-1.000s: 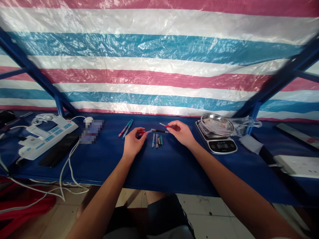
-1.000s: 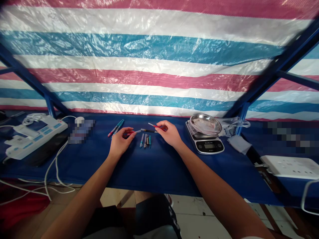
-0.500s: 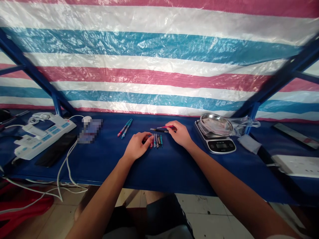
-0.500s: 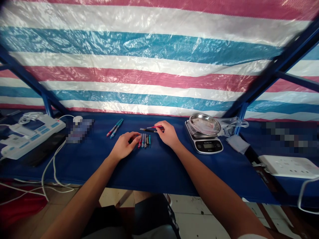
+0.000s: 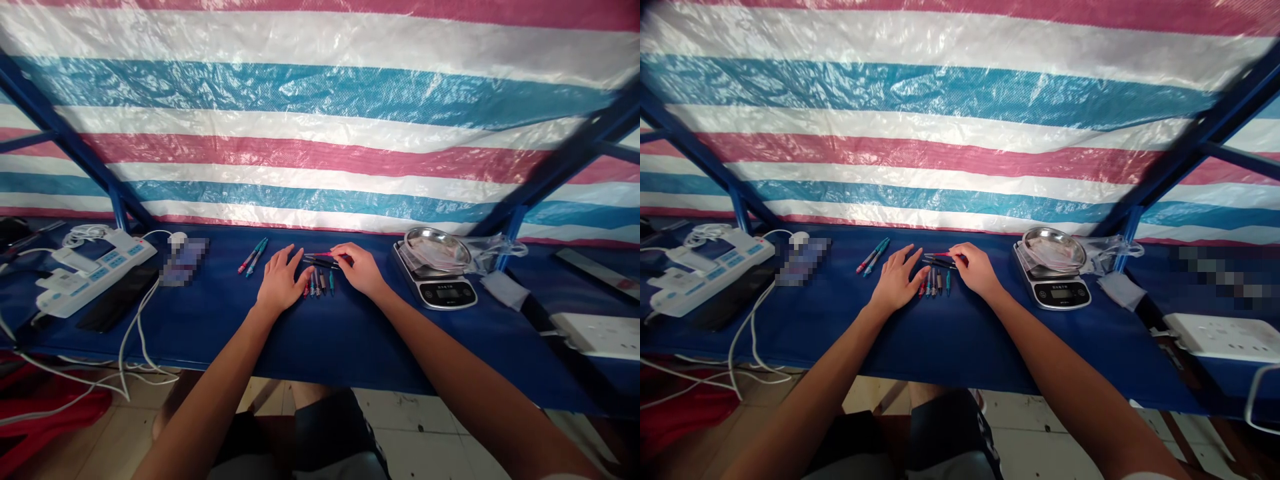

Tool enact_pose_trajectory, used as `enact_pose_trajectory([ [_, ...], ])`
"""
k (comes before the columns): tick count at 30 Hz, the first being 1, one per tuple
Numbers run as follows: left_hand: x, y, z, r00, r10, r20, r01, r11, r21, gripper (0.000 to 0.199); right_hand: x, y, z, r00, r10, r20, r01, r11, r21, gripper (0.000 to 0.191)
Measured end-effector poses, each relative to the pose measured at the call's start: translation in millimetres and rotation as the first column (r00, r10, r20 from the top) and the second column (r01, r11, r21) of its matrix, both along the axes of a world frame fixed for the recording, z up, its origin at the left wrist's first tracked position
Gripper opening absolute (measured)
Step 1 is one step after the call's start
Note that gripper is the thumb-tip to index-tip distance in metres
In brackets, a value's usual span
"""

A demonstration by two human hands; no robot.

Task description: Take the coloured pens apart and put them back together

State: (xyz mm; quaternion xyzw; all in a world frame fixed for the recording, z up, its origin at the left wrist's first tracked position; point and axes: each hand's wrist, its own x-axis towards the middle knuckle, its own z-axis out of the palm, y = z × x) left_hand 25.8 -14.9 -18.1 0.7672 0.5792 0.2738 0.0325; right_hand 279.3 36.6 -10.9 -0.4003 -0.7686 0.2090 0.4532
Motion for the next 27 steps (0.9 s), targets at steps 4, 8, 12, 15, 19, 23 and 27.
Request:
enact_pose_trajectory([
  [4,2,3,0.1,0.996,-0.058,-0.064,0.055,0.998,-0.038,0.068,4,-1,2.2,0.999,-0.005,0.032,0.005,1.0,0.008,0.017],
  [8,3,3,2.5,0.991,-0.09,-0.095,0.084,0.995,-0.057,0.072,7,-1,1.9,0.998,0.0,0.065,-0.001,1.0,0.012,0.017],
  [12,5,4,4.2,0.988,-0.102,-0.116,0.093,0.992,-0.084,0.07,12,1,3.7,0.99,0.027,0.14,-0.031,0.999,0.029,0.018],
  [15,5,4,4.6,0.987,-0.111,-0.112,0.1,0.99,-0.1,0.07,22,3,9.7,0.978,0.009,0.207,-0.019,0.999,0.045,0.019],
  [19,5,5,5.2,0.99,-0.104,-0.1,0.092,0.989,-0.113,0.072,35,4,18.9,0.972,-0.164,0.167,0.153,0.985,0.074,0.017],
  [23,4,6,4.4,0.992,-0.103,-0.077,0.095,0.989,-0.11,0.07,38,7,19.8,0.946,-0.322,0.026,0.321,0.946,0.042,0.016],
  [27,2,8,0.2,0.993,-0.114,-0.042,0.11,0.99,-0.09,0.065,35,7,14.6,0.96,-0.278,0.021,0.278,0.96,0.026,0.016],
])
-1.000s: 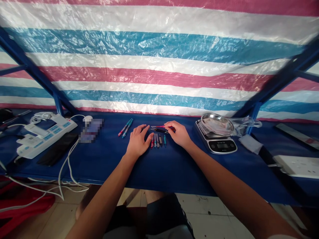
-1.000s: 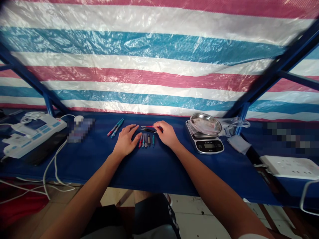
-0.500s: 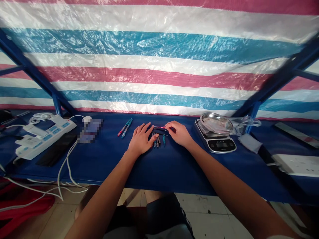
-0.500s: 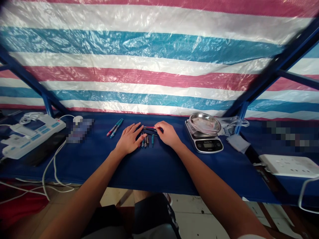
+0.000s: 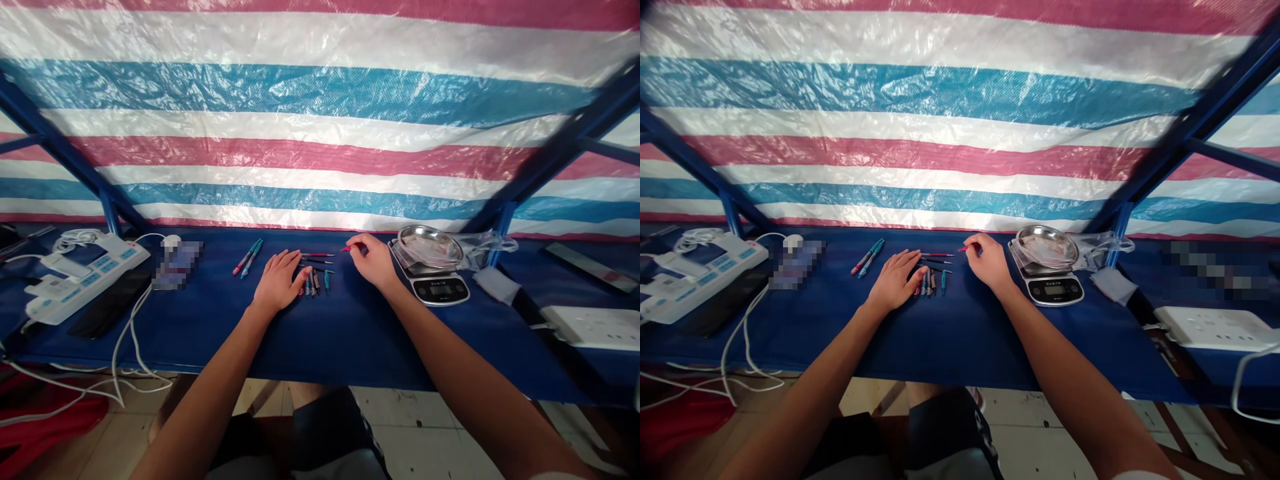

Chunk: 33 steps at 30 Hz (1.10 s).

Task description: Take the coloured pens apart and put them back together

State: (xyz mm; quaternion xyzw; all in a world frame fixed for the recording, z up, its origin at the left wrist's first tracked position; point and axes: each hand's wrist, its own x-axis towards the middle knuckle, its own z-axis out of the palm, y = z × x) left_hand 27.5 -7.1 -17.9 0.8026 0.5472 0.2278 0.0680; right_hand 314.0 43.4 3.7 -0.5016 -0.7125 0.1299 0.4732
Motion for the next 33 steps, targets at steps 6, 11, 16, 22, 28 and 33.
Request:
enact_pose_trajectory([
  [6,-5,-1,-1.3,0.996,0.003,0.087,-0.008,0.999,0.052,0.058,-11,-14,2.3,0.961,0.241,0.137,-0.236,0.97,-0.053,0.014],
  [11,-8,-4,0.7,0.985,0.026,0.168,-0.036,0.997,0.061,0.053,-19,-28,12.4,0.891,0.408,0.198,-0.4,0.913,-0.08,0.015],
  [16,-10,-6,2.0,0.979,0.019,0.202,-0.032,0.998,0.057,0.05,-21,-32,12.0,0.862,0.44,0.251,-0.423,0.898,-0.12,0.016],
  [22,-11,-8,3.6,0.975,0.012,0.22,-0.024,0.999,0.049,0.048,-21,-30,6.2,0.87,0.402,0.286,-0.373,0.915,-0.152,0.013],
  [28,-13,-9,3.1,0.965,0.006,0.26,-0.022,0.998,0.06,0.046,-22,-30,8.4,0.888,0.417,0.192,-0.39,0.906,-0.165,0.008],
  [33,-13,-10,4.0,0.964,-0.001,0.265,-0.015,0.998,0.059,0.046,-23,-25,5.0,0.924,0.356,0.143,-0.332,0.928,-0.168,0.014],
])
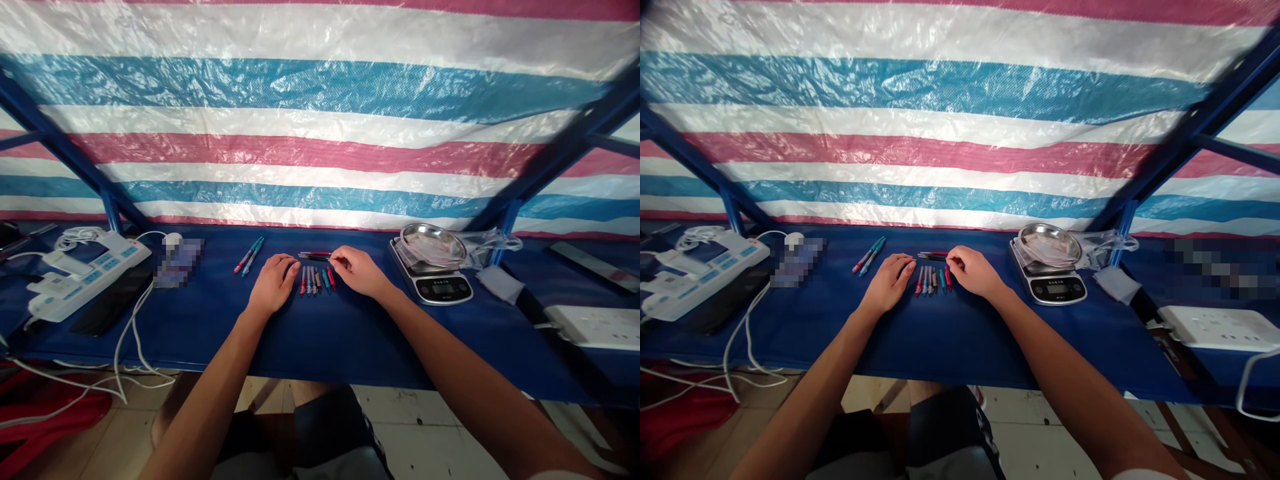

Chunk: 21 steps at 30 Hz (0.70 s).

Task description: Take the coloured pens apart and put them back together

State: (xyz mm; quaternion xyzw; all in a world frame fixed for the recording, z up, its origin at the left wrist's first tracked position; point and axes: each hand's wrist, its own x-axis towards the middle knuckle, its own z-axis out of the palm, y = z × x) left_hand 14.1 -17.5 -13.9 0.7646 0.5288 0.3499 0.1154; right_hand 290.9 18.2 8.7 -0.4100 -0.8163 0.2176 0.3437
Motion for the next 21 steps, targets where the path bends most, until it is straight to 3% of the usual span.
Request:
enact_pose_trajectory([
  [6,1,-1,2.3,1.0,-0.022,-0.01,0.022,1.0,-0.003,0.046,3,10,-10.6,0.999,-0.025,0.036,0.018,0.983,0.181,0.018],
  [16,2,-1,1.1,1.0,-0.006,-0.006,0.006,1.0,-0.001,0.043,6,21,-32.3,0.999,0.001,0.052,-0.008,0.99,0.139,0.021],
  [21,-15,1,7.8,0.991,0.132,-0.001,-0.13,0.982,0.137,0.027,7,21,-32.4,0.998,0.004,0.065,-0.012,0.993,0.119,0.022],
])
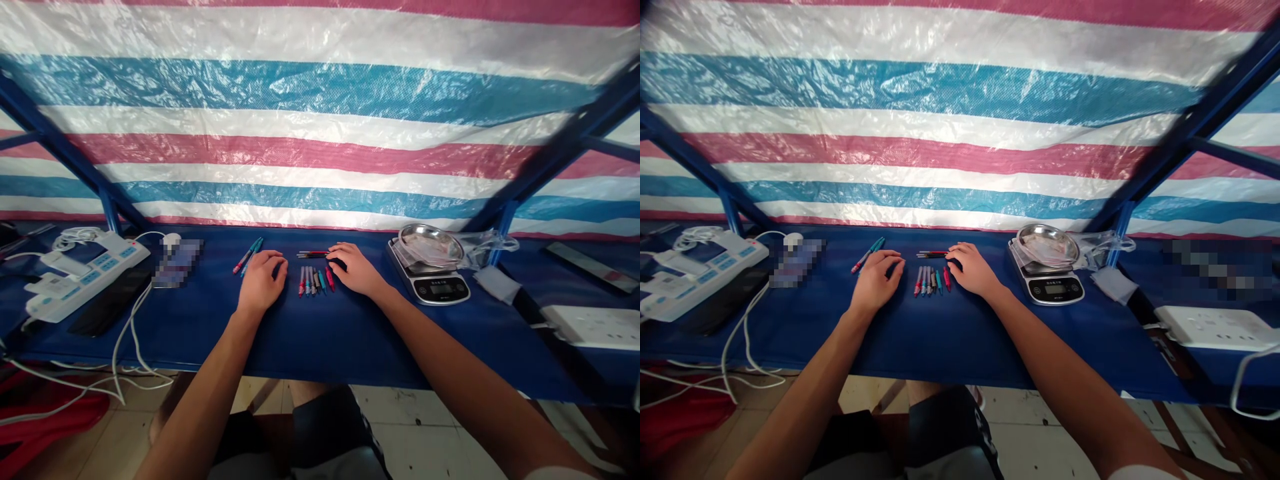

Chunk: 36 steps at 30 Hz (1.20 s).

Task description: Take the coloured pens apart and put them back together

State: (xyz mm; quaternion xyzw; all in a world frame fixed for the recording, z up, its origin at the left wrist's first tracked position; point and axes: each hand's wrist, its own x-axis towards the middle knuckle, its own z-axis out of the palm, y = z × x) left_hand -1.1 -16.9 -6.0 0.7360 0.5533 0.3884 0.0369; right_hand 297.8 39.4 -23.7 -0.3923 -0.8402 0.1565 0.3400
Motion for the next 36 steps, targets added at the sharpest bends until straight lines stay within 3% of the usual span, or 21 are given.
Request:
enact_pose_trajectory([
  [3,-29,3,2.8,0.971,0.239,-0.017,-0.237,0.969,0.066,0.023,0,-2,1.7,1.0,0.003,0.007,-0.003,1.0,-0.018,0.023],
  [5,-48,6,1.6,0.924,0.38,-0.03,-0.379,0.925,0.039,0.022,0,-3,2.5,1.0,0.002,0.012,-0.002,1.0,-0.02,0.025],
  [7,-62,9,-1.4,0.894,0.446,-0.041,-0.447,0.895,-0.02,0.028,0,-3,2.7,1.0,0.003,0.018,-0.003,1.0,-0.017,0.026],
  [16,-68,10,-8.4,0.899,0.433,-0.069,-0.438,0.887,-0.149,0.036,-1,-5,5.8,0.998,0.0,0.066,0.002,0.999,-0.034,0.027],
  [22,-68,8,-2.0,0.91,0.41,0.055,-0.39,0.895,-0.217,0.035,-3,-10,14.7,0.997,-0.014,0.078,0.019,0.998,-0.06,0.035],
  [32,-61,3,8.2,0.84,0.523,0.146,-0.489,0.845,-0.216,0.03,-3,-11,13.2,0.996,-0.047,0.074,0.053,0.995,-0.086,0.042],
  [36,-65,3,7.0,0.851,0.487,0.199,-0.451,0.87,-0.2,0.027,-2,-10,9.5,0.997,-0.052,0.063,0.057,0.995,-0.079,0.046],
])
